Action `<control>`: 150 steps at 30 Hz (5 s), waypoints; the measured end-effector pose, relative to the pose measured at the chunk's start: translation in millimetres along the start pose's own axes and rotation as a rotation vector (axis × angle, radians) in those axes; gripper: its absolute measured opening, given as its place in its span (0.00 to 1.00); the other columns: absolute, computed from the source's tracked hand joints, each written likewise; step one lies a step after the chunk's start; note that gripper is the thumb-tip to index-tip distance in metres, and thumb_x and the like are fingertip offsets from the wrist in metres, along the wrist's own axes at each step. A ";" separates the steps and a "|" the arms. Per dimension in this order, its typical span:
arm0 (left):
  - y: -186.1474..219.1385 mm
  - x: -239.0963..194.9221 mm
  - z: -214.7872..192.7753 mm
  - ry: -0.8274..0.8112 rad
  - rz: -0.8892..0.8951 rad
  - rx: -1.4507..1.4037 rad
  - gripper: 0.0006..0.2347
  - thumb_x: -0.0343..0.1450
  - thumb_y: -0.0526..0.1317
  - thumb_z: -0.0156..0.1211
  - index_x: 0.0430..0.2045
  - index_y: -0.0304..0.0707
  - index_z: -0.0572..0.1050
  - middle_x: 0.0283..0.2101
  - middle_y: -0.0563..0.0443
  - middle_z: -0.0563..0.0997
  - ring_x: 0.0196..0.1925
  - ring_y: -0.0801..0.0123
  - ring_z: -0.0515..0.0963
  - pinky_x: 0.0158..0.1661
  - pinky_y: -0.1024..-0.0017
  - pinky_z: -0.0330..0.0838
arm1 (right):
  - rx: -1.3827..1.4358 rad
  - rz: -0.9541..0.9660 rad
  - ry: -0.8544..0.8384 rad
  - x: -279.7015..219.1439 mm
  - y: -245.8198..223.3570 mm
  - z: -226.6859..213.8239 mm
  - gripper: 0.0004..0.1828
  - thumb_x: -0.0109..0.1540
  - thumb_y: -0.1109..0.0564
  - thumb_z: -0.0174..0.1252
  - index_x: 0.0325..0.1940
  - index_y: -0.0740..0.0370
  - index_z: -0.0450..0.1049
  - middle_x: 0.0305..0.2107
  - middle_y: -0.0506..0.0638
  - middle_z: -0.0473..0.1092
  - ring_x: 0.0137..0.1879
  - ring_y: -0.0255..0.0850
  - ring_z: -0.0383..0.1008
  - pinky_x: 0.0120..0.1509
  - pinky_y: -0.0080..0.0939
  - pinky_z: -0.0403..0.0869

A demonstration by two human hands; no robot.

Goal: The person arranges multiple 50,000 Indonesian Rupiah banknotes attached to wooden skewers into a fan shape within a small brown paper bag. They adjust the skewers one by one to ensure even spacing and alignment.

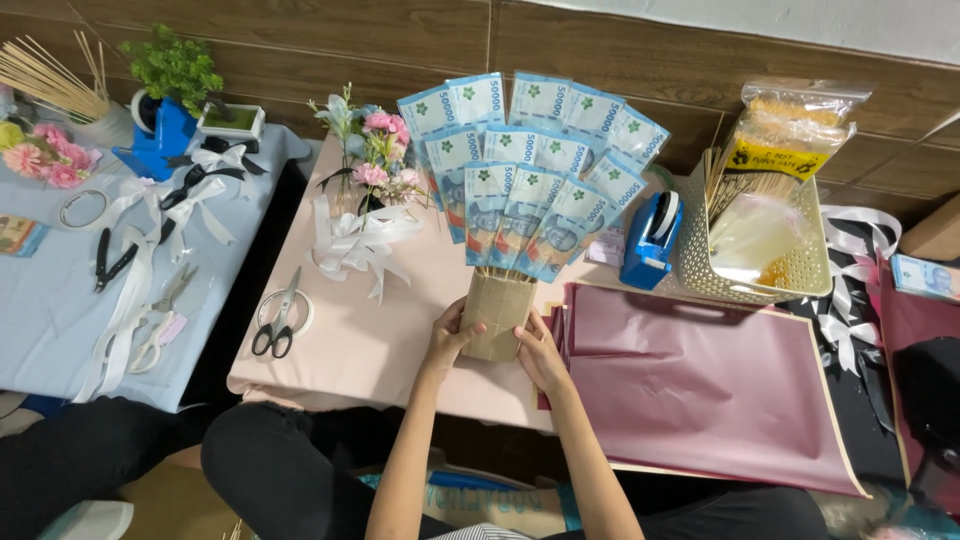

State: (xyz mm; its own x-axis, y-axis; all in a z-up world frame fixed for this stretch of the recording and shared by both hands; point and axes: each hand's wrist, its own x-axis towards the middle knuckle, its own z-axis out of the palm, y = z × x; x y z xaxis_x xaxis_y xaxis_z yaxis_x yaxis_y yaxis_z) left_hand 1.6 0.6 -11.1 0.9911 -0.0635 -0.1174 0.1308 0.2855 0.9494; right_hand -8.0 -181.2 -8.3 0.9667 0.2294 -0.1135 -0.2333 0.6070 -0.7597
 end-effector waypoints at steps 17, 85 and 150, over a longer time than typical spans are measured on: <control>15.1 -5.8 2.4 -0.024 -0.020 0.018 0.34 0.63 0.52 0.77 0.64 0.43 0.70 0.59 0.41 0.77 0.61 0.53 0.75 0.60 0.51 0.70 | -0.012 -0.016 0.009 -0.6 -0.3 3.7 0.40 0.63 0.63 0.57 0.79 0.52 0.53 0.63 0.49 0.64 0.63 0.43 0.70 0.63 0.47 0.72; 6.6 13.6 7.2 -0.077 0.146 0.081 0.26 0.77 0.53 0.42 0.67 0.37 0.66 0.65 0.35 0.66 0.67 0.44 0.67 0.61 0.40 0.62 | -0.916 -0.509 0.185 -25.4 -28.7 67.7 0.27 0.62 0.56 0.64 0.67 0.51 0.72 0.64 0.49 0.59 0.63 0.44 0.63 0.55 0.38 0.73; 89.4 -6.6 -19.8 -0.328 -0.045 0.314 0.33 0.69 0.48 0.71 0.68 0.37 0.64 0.65 0.29 0.71 0.67 0.33 0.67 0.64 0.41 0.63 | -1.526 -0.955 0.783 73.2 -85.9 91.2 0.11 0.55 0.64 0.68 0.27 0.56 0.71 0.71 0.54 0.51 0.78 0.57 0.49 0.74 0.71 0.49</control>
State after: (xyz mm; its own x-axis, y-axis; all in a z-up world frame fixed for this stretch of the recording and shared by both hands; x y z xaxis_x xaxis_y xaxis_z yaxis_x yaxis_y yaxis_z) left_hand 7.3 45.5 68.8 0.9172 -0.3828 -0.1105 0.1090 -0.0255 0.9937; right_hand 73.2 -147.2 107.0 0.6268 -0.3119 0.7141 0.1621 -0.8441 -0.5110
